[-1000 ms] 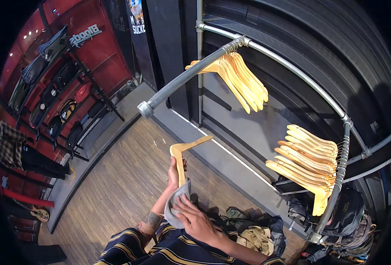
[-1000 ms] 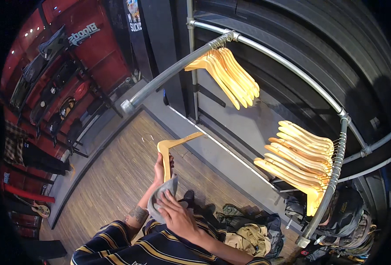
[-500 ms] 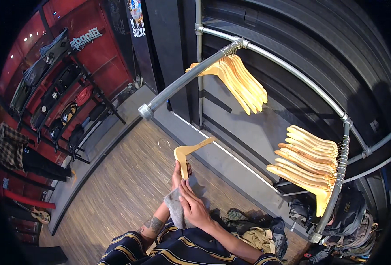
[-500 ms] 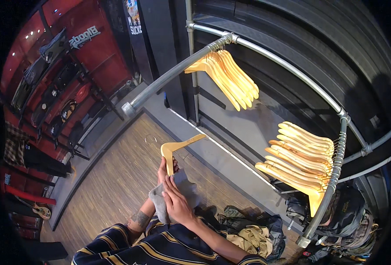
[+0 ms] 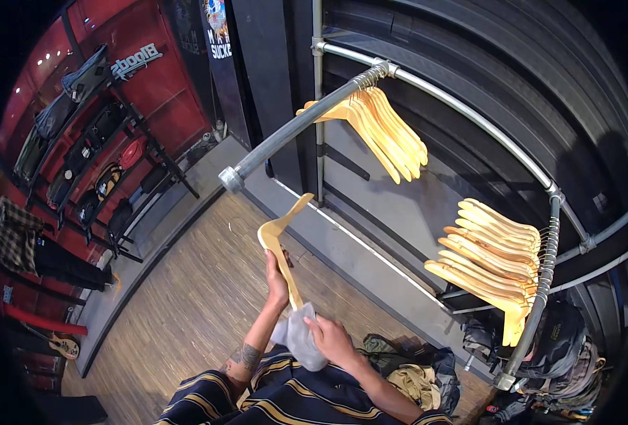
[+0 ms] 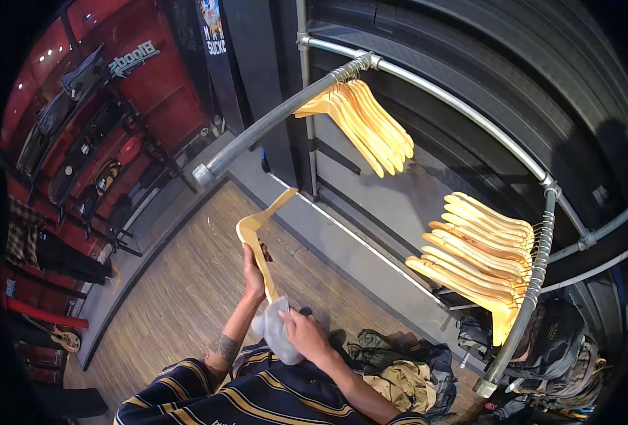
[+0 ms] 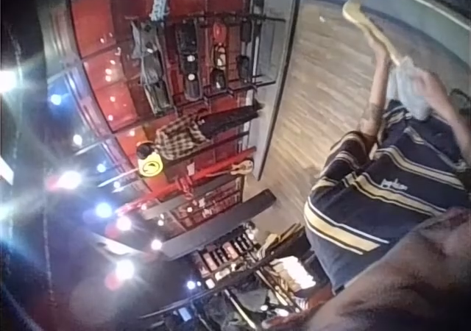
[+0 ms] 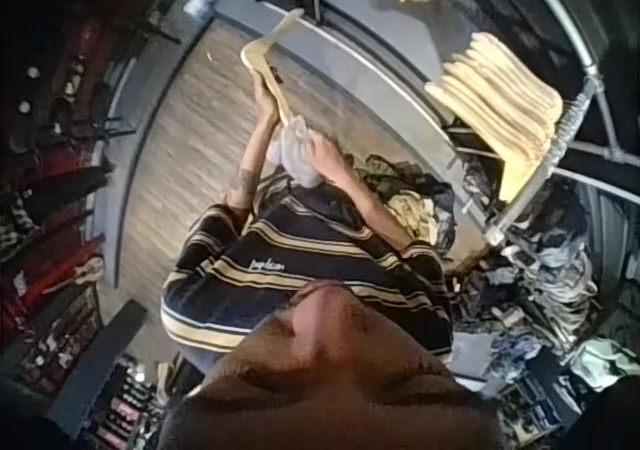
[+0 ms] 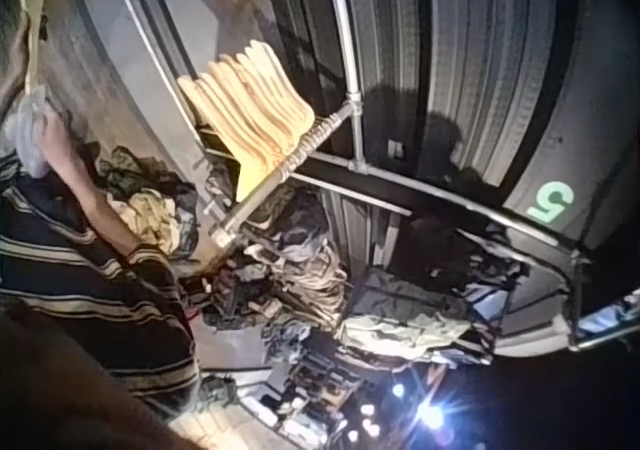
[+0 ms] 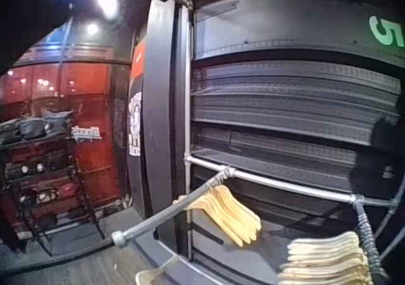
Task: Wipe individual wooden clothes hangers using a cloth.
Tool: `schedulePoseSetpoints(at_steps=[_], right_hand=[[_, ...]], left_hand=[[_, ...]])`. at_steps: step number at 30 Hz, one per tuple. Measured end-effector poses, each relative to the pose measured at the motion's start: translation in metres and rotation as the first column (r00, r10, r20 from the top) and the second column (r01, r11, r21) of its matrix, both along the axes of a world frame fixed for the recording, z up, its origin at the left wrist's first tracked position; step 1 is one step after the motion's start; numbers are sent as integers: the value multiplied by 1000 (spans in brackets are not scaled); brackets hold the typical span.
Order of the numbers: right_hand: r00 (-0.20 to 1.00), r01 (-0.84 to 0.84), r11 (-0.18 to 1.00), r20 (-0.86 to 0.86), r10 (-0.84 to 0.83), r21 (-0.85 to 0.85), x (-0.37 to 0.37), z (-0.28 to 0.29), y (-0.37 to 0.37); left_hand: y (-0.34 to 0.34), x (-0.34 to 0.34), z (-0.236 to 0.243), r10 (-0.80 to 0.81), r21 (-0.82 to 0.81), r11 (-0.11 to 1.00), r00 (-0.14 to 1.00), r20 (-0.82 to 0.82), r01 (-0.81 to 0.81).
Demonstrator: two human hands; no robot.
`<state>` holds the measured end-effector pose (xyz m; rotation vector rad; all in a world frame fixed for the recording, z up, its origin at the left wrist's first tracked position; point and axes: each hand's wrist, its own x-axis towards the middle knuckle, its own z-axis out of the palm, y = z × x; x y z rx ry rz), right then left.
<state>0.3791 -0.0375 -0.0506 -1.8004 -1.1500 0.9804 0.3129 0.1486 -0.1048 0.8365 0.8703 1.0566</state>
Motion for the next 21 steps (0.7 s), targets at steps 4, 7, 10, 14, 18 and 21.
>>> schedulePoseSetpoints(at_steps=[4, 7, 10, 14, 18, 21], right_hand=[[983, -157, 987, 105, 154, 27, 41, 25, -16], [986, -65, 998, 154, 62, 12, 65, 79, -7], [975, 147, 984, 154, -161, 102, 74, 102, 11], [938, 299, 805, -4, -346, 513, 54, 90, 36], [812, -121, 879, 555, -180, 462, 51, 59, 77], [790, -154, 893, 596, -146, 423, 50, 41, 88]], left_hand=[[13, -7, -1, -41, 37, 998, 999, 1, 41], [9, -10, -3, -121, 57, 991, 993, 15, 120], [-4, -8, 3, -229, 69, 970, 972, -54, 232], [-27, -13, 5, -442, 40, 879, 842, -309, 476], [-55, -14, 30, -541, 127, 791, 782, -310, 598], [-50, -11, 24, -467, 102, 859, 849, -246, 502]])
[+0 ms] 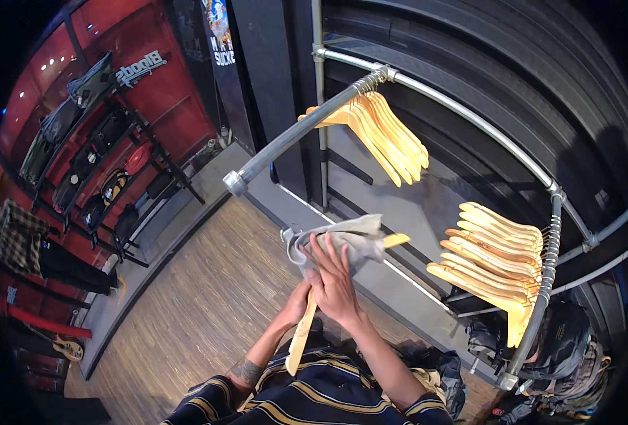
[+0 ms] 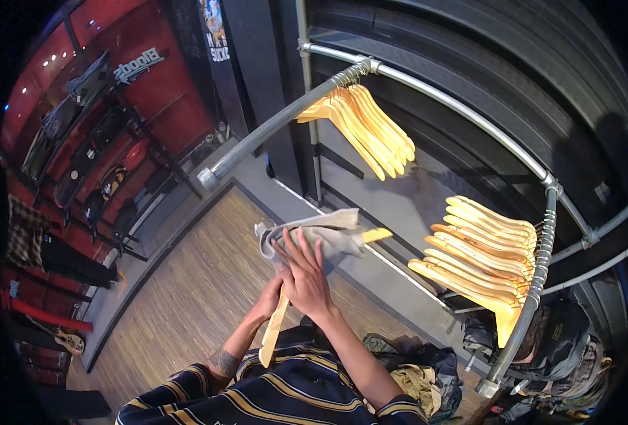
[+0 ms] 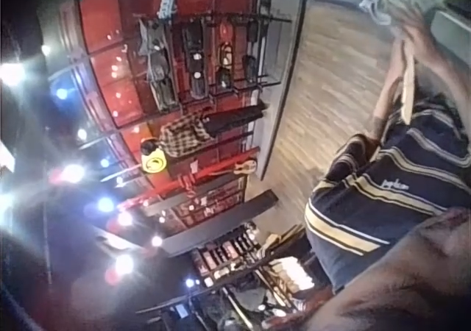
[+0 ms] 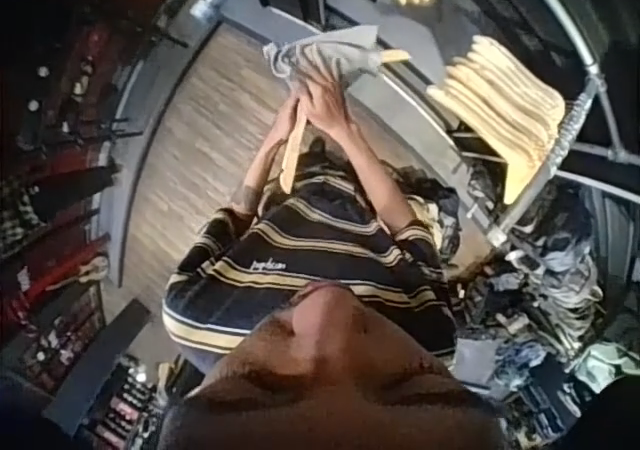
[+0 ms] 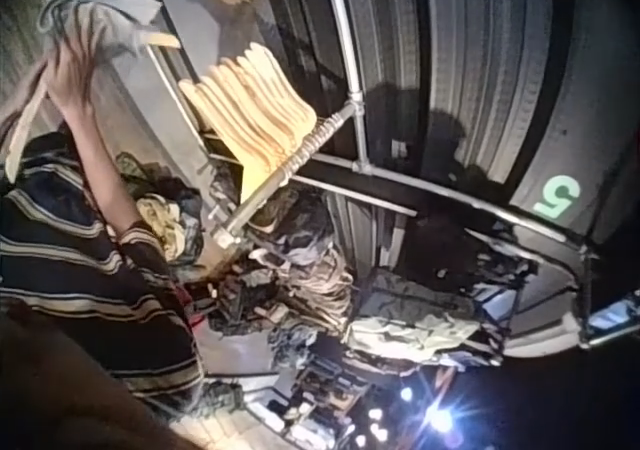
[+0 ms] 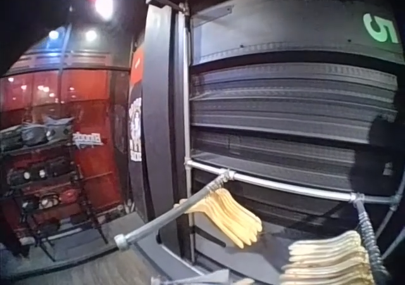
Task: Wipe individual wooden clothes hangers using a cloth.
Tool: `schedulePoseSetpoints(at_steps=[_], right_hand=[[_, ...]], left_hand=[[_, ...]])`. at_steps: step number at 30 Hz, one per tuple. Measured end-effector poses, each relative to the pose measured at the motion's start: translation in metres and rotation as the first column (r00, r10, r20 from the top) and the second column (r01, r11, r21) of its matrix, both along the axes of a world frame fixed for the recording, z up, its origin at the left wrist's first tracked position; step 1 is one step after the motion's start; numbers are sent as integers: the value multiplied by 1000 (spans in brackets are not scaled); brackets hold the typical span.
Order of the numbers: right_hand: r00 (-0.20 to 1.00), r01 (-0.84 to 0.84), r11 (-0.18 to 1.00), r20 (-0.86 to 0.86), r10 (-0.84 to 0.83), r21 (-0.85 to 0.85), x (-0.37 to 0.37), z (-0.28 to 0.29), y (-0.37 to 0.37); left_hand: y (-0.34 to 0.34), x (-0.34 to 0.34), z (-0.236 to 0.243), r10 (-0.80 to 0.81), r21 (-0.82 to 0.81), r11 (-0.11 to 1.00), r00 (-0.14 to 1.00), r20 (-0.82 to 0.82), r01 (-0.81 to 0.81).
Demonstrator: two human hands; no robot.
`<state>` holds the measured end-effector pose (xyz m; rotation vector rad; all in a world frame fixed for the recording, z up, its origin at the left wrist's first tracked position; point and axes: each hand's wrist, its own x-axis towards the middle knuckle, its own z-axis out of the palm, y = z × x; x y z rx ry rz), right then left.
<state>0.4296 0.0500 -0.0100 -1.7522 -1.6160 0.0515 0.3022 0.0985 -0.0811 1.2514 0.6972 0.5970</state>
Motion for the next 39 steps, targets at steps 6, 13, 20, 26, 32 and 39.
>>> schedulePoseSetpoints(at_steps=[6, 13, 20, 26, 32, 39], right_hand=[[783, -359, 932, -525, 334, 59, -34, -7, -38], [734, -438, 898, -593, 332, -38, -52, -8, -83], [801, -381, 923, -518, 301, -52, -66, -27, -77], [830, -232, 972, -515, 214, 30, -48, -29, -46], [922, -92, 995, -376, 94, 23, -19, -24, -28], [926, 228, 974, -310, -215, 5, 39, -40, -20]], left_hand=[[55, -27, -19, 83, -456, 871, 862, 500, 180], [66, -4, -4, 354, -477, 862, 878, 321, -173], [49, 9, -19, 488, -480, 789, 866, 109, -384], [2, 8, -27, 337, -515, 846, 889, 310, -141], [-4, -25, -13, 1, 461, 861, 906, -424, 215], [-6, -36, 28, -19, 514, 837, 948, -317, 189]])
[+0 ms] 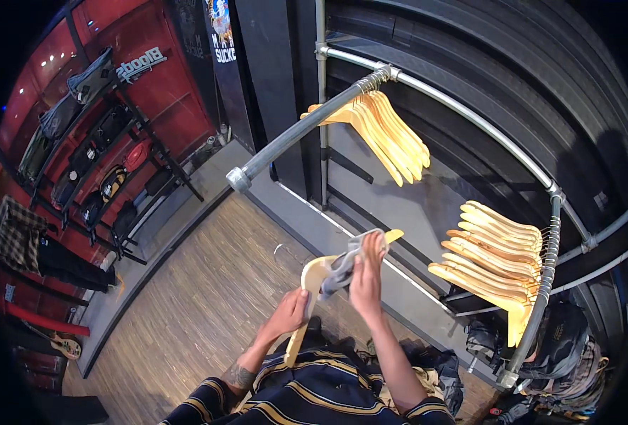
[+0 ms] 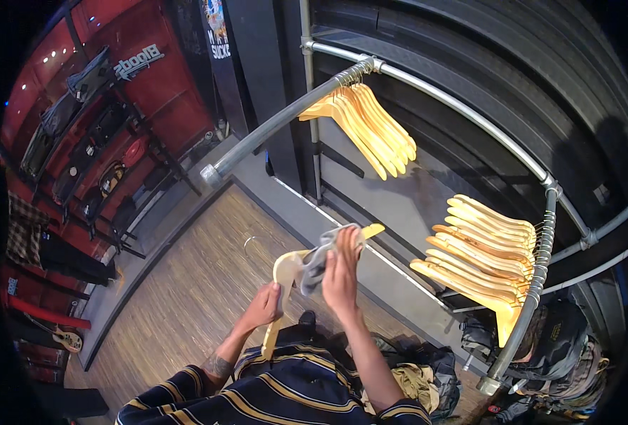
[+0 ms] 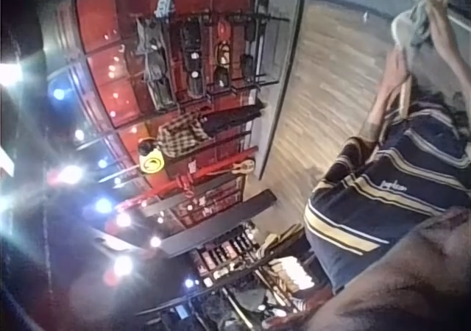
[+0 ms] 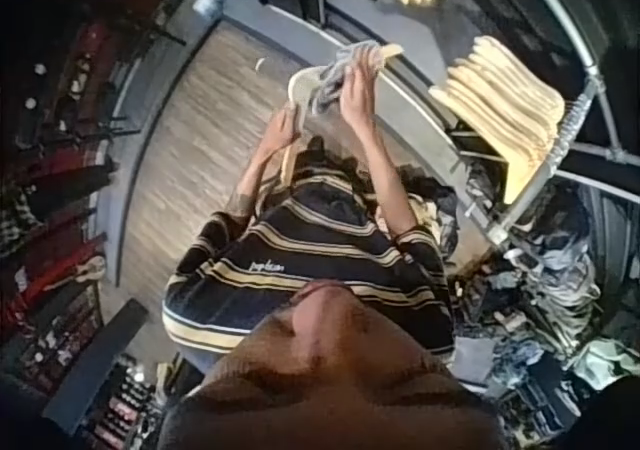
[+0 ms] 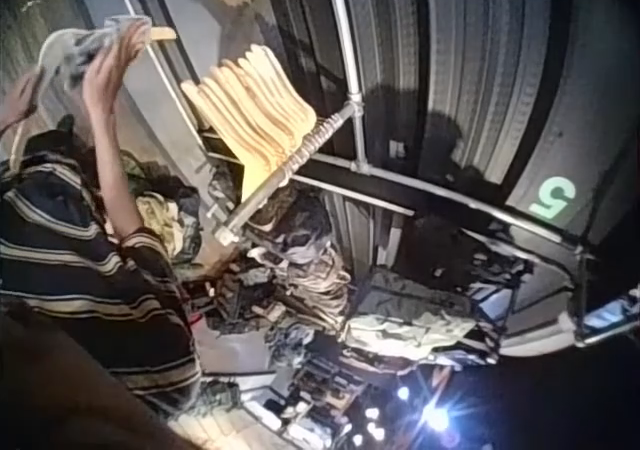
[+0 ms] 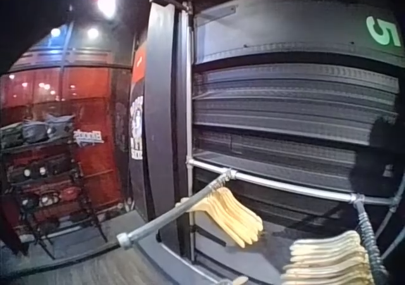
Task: Wipe individual wooden clothes hangers using a cloth.
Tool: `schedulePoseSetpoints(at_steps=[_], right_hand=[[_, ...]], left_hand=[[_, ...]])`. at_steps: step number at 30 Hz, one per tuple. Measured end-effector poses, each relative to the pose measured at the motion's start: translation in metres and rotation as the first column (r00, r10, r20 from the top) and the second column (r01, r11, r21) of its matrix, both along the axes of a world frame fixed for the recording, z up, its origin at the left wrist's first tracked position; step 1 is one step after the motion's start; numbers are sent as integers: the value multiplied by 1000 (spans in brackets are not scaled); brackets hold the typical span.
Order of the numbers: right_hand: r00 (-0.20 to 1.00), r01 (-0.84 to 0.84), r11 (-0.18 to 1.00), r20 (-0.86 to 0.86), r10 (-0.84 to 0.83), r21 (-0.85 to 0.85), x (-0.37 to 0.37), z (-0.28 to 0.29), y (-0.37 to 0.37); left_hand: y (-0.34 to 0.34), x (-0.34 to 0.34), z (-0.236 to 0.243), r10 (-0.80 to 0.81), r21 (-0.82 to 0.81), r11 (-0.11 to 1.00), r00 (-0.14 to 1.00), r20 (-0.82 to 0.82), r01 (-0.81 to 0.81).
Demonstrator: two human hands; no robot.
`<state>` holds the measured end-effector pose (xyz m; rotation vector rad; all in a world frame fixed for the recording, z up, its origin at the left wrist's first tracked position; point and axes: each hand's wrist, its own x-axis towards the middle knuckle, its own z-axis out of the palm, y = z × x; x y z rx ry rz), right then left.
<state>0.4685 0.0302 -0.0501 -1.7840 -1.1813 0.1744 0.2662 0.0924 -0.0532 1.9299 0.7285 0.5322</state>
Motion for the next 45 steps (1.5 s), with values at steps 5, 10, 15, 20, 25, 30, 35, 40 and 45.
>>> schedulePoseSetpoints(at_steps=[5, 10, 15, 20, 25, 30, 35, 40, 45], right_hand=[[930, 254, 967, -271, -247, -10, 43, -11, 4], [712, 411, 911, -635, -300, 30, 64, -7, -3], [824, 383, 924, -457, -334, 15, 67, 9, -24], [914, 330, 932, -300, -275, 152, 33, 18, -31], [997, 73, 943, -51, -60, 324, -31, 26, -57], [839, -530, 814, 11, 544, 238, -53, 42, -76], [904, -76, 983, -428, -4, -169, -30, 52, -72], [662, -56, 829, -601, 448, 556, -42, 90, -32], [868, -337, 934, 346, 357, -120, -42, 54, -7]], left_hand=[[8, -22, -6, -173, 112, 980, 984, 50, 167], [17, -23, 16, -249, 170, 959, 963, 107, 229], [26, -34, 48, 4, -147, 989, 984, -176, -30], [32, -33, -4, 295, 230, 942, 930, -221, -245], [25, -18, -79, 525, -635, 606, 841, -134, -479], [32, -8, -83, 627, -977, 133, 750, 213, 167], [29, 12, -68, 545, -937, 343, 797, 260, 72], [20, 27, -19, 442, -894, 363, 796, 415, 264], [-4, 31, -14, 526, -938, 266, 782, 335, 223]])
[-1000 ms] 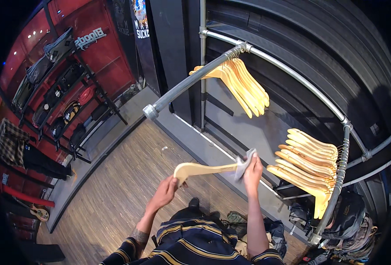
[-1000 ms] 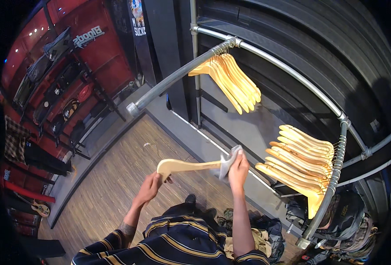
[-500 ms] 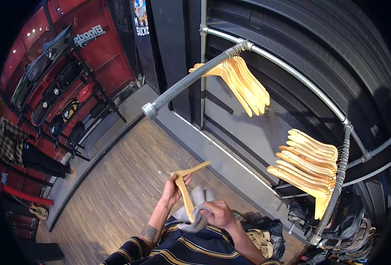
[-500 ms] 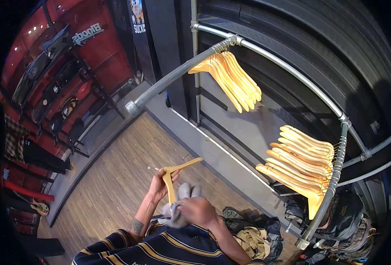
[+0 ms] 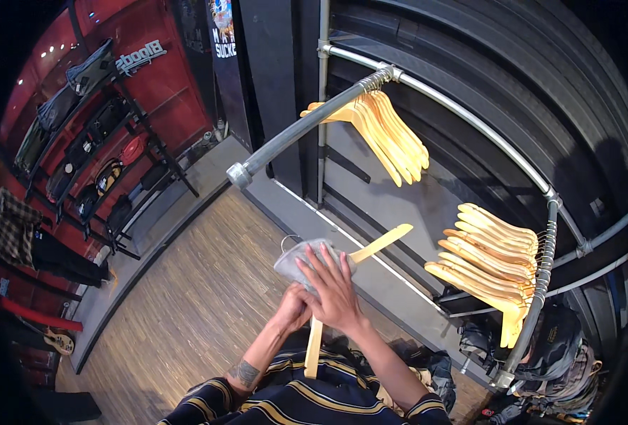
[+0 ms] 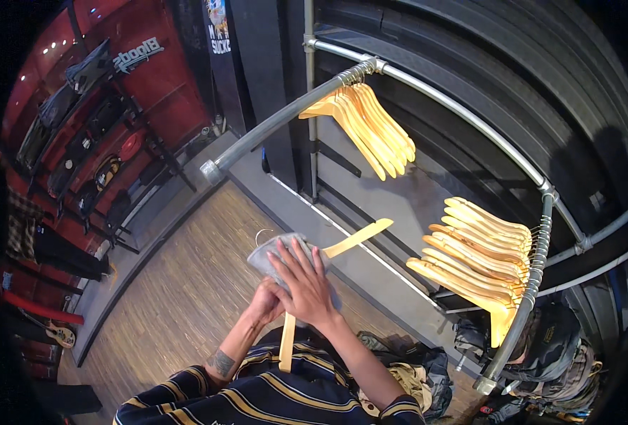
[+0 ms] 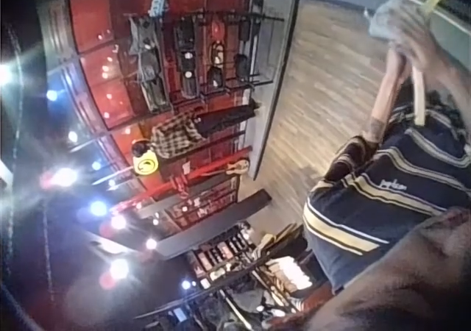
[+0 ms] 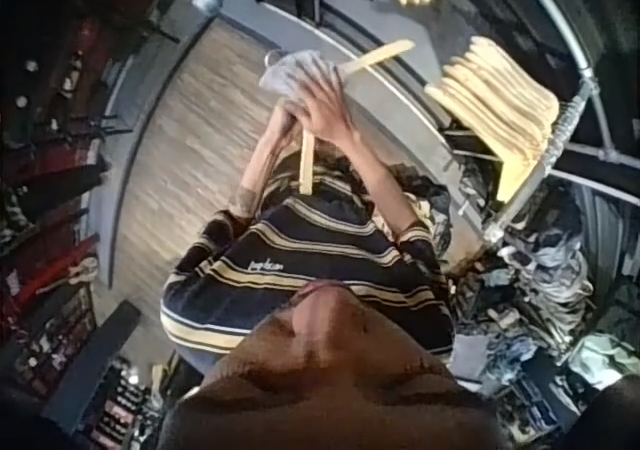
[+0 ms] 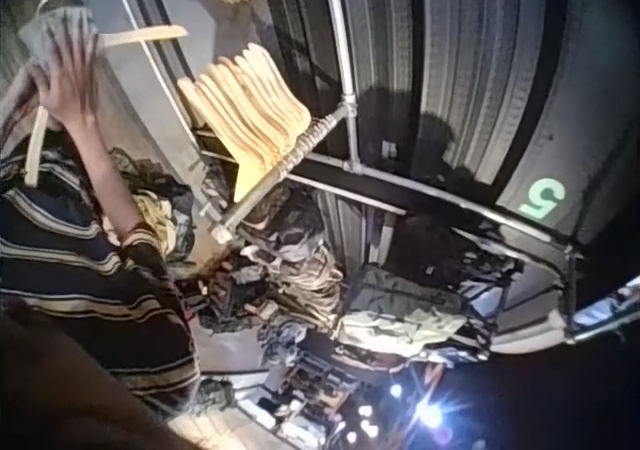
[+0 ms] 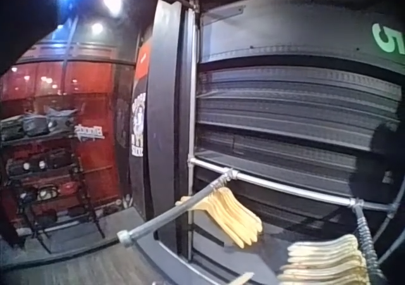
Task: Wipe individual wooden clothes hangers using a cloth.
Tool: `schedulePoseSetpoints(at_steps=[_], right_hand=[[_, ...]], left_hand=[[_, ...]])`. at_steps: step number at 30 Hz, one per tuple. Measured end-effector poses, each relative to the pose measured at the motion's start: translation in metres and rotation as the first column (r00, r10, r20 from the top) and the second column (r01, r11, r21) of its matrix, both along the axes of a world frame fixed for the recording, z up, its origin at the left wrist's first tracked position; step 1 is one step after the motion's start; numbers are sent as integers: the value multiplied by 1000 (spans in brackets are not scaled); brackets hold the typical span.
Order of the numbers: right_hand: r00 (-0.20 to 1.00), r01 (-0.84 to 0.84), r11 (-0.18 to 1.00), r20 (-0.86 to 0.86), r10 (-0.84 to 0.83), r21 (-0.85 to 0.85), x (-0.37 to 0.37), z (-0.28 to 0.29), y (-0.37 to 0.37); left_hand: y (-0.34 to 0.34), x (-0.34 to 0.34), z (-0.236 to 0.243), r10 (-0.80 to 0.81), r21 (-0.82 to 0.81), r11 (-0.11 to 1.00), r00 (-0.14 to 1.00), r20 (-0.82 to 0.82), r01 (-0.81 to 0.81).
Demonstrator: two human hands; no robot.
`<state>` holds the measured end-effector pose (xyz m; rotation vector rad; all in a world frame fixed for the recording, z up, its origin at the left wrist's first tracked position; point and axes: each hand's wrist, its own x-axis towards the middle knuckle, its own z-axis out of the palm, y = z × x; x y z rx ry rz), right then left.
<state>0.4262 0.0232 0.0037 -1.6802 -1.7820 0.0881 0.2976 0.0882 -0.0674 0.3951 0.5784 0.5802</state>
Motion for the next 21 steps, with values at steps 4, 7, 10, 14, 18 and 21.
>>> schedulePoseSetpoints(at_steps=[4, 7, 10, 14, 18, 21], right_hand=[[988, 105, 993, 109, -111, 61, 28, -36, 13], [943, 334, 933, -55, -329, 131, 79, -36, 24], [887, 457, 871, -163, -432, 181, 112, -30, 38], [880, 465, 843, -244, -407, 272, 98, -22, 51], [916, 324, 915, -323, -239, 240, 46, -40, 48], [907, 93, 982, -420, -16, 164, -7, -41, 38]], left_hand=[[9, -8, 16, -24, 79, 997, 984, 174, 10], [16, -24, 38, -46, 172, 985, 989, 141, 21], [23, -32, 42, -55, 207, 978, 989, 141, 25], [36, -39, 42, -12, 296, 955, 987, 160, -37], [42, -37, 46, 47, 337, 938, 995, 93, -76], [43, -25, 36, 91, 332, 938, 994, 59, -105]])
